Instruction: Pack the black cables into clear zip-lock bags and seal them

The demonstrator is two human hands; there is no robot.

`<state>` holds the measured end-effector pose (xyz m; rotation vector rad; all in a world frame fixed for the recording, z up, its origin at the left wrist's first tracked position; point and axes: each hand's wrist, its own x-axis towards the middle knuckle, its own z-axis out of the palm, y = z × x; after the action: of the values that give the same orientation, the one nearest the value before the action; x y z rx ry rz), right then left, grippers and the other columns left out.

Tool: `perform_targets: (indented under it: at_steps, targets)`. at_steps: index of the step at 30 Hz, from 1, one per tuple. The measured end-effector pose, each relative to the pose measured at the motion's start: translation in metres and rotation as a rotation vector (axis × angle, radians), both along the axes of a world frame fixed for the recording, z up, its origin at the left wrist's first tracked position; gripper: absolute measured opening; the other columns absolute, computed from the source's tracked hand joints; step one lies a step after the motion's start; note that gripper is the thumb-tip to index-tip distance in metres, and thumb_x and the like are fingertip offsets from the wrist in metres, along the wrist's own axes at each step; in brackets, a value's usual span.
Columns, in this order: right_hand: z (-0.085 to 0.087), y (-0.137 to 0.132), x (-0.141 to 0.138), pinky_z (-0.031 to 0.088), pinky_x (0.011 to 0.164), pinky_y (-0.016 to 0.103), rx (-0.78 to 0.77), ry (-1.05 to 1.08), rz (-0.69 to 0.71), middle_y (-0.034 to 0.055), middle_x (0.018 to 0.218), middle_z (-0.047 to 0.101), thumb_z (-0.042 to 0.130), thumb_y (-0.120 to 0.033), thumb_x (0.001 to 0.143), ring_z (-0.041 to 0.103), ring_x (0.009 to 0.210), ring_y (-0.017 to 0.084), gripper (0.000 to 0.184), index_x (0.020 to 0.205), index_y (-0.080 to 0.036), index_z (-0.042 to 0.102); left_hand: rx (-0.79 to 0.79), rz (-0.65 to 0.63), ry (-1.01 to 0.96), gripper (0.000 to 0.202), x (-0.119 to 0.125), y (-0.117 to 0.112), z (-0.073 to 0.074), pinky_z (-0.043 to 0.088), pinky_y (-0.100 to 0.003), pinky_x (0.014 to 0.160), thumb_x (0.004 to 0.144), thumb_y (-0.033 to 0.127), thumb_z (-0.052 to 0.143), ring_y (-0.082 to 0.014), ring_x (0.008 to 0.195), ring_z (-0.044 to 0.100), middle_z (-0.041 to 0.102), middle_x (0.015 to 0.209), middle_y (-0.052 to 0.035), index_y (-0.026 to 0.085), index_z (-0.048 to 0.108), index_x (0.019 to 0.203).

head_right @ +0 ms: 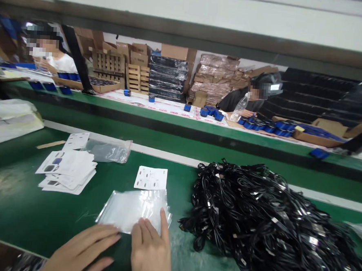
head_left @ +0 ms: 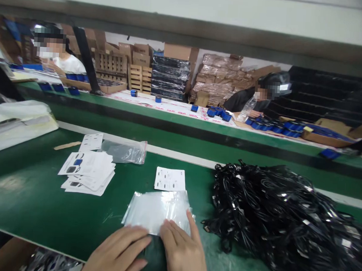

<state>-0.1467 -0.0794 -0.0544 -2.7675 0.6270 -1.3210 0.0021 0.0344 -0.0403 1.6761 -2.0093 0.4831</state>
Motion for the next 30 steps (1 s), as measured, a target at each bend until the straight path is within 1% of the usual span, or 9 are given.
perform_targets:
  at_steps: [3, 6, 9, 11, 15, 18, 22, 24, 30]
  targets:
    - [0.001, -0.004, -0.004, 0.013, 0.113, 0.033, 0.092, -0.006, 0.033, 0.0029, 0.07, 0.069, 0.028, -0.006, 0.095, 0.066, 0.065, 0.011, 0.037, 0.079, -0.014, 0.061, -0.081, -0.055, -0.14, 0.03, -0.01, -0.037, 0.003, 0.056, -0.031, 0.083, 0.094, 0.018, 0.038, -0.0197, 0.097, 0.068, 0.07, 0.109, -0.0083, 0.011, 0.063, 0.109]
    - [-0.005, -0.006, -0.013, 0.02, 0.111, 0.031, 0.157, -0.011, 0.047, 0.0025, 0.084, 0.071, 0.035, -0.011, 0.095, 0.068, 0.079, 0.012, 0.026, 0.092, -0.016, 0.06, -0.11, -0.065, -0.046, 0.038, -0.012, -0.049, 0.0, 0.059, -0.029, 0.071, 0.091, 0.006, 0.03, -0.0195, 0.087, 0.071, 0.074, 0.095, -0.0058, 0.013, 0.067, 0.098]
    - [-0.015, -0.008, -0.025, 0.043, 0.095, 0.033, 0.117, 0.105, -0.02, 0.0086, 0.11, 0.067, 0.041, -0.015, 0.092, 0.064, 0.1, 0.02, 0.026, 0.115, -0.012, 0.053, -0.086, -0.024, 0.046, 0.04, -0.009, -0.047, -0.002, 0.058, -0.022, 0.064, 0.091, 0.006, 0.027, -0.0153, 0.079, 0.072, 0.075, 0.086, -0.0032, 0.016, 0.066, 0.092]
    - [-0.02, -0.009, -0.031, 0.051, 0.084, 0.036, 0.094, 0.174, -0.074, 0.0108, 0.116, 0.064, 0.042, -0.016, 0.091, 0.063, 0.103, 0.025, 0.033, 0.122, -0.009, 0.047, -0.076, 0.034, 0.131, 0.033, -0.008, -0.044, -0.003, 0.057, -0.019, 0.066, 0.094, 0.012, 0.031, -0.0127, 0.074, 0.072, 0.074, 0.084, -0.0025, 0.017, 0.063, 0.093]
    - [-0.019, -0.007, -0.035, 0.049, 0.087, 0.038, 0.166, 0.122, -0.074, 0.0104, 0.117, 0.063, 0.045, -0.016, 0.091, 0.061, 0.103, 0.024, 0.03, 0.12, -0.013, 0.046, -0.06, 0.134, 0.273, 0.017, -0.007, -0.041, -0.008, 0.055, -0.017, 0.062, 0.095, 0.023, 0.041, -0.0102, 0.066, 0.069, 0.071, 0.076, -0.001, 0.017, 0.057, 0.093]
    - [-0.012, -0.004, -0.036, 0.048, 0.084, 0.034, 0.287, -0.051, -0.056, 0.0084, 0.108, 0.064, 0.048, -0.015, 0.091, 0.062, 0.096, 0.021, 0.021, 0.111, -0.018, 0.051, -0.013, 0.088, 0.294, 0.018, -0.007, -0.039, -0.014, 0.054, -0.015, 0.066, 0.094, 0.023, 0.044, -0.0088, 0.069, 0.067, 0.069, 0.076, 0.0028, 0.021, 0.061, 0.086]
    - [-0.009, -0.004, -0.036, 0.048, 0.071, 0.029, 0.502, 0.049, 0.086, 0.0027, 0.087, 0.065, 0.05, -0.018, 0.09, 0.062, 0.079, 0.019, 0.013, 0.099, -0.022, 0.058, -0.005, 0.037, 0.267, 0.021, -0.006, -0.033, -0.021, 0.052, -0.015, 0.08, 0.094, 0.018, 0.043, -0.0087, 0.082, 0.068, 0.072, 0.092, 0.0015, 0.021, 0.064, 0.099]
    - [-0.007, -0.005, -0.035, 0.047, 0.069, 0.028, 0.639, 0.087, 0.076, 0.0032, 0.086, 0.065, 0.048, -0.025, 0.091, 0.062, 0.076, 0.019, 0.016, 0.096, -0.022, 0.062, 0.014, 0.026, 0.238, 0.025, -0.008, -0.029, -0.022, 0.051, -0.015, 0.082, 0.093, 0.016, 0.042, -0.0091, 0.087, 0.068, 0.071, 0.097, 0.0, 0.022, 0.063, 0.105]
    - [0.002, -0.003, -0.031, 0.046, 0.048, 0.02, 1.368, 0.098, 0.119, 0.0058, 0.066, 0.064, 0.048, -0.046, 0.087, 0.062, 0.06, 0.017, 0.037, 0.08, -0.014, 0.066, -0.081, 0.069, 0.29, 0.028, -0.036, -0.021, -0.02, 0.047, -0.018, 0.088, 0.097, 0.031, 0.037, -0.0107, 0.099, 0.062, 0.067, 0.094, 0.0002, 0.029, 0.065, 0.098]
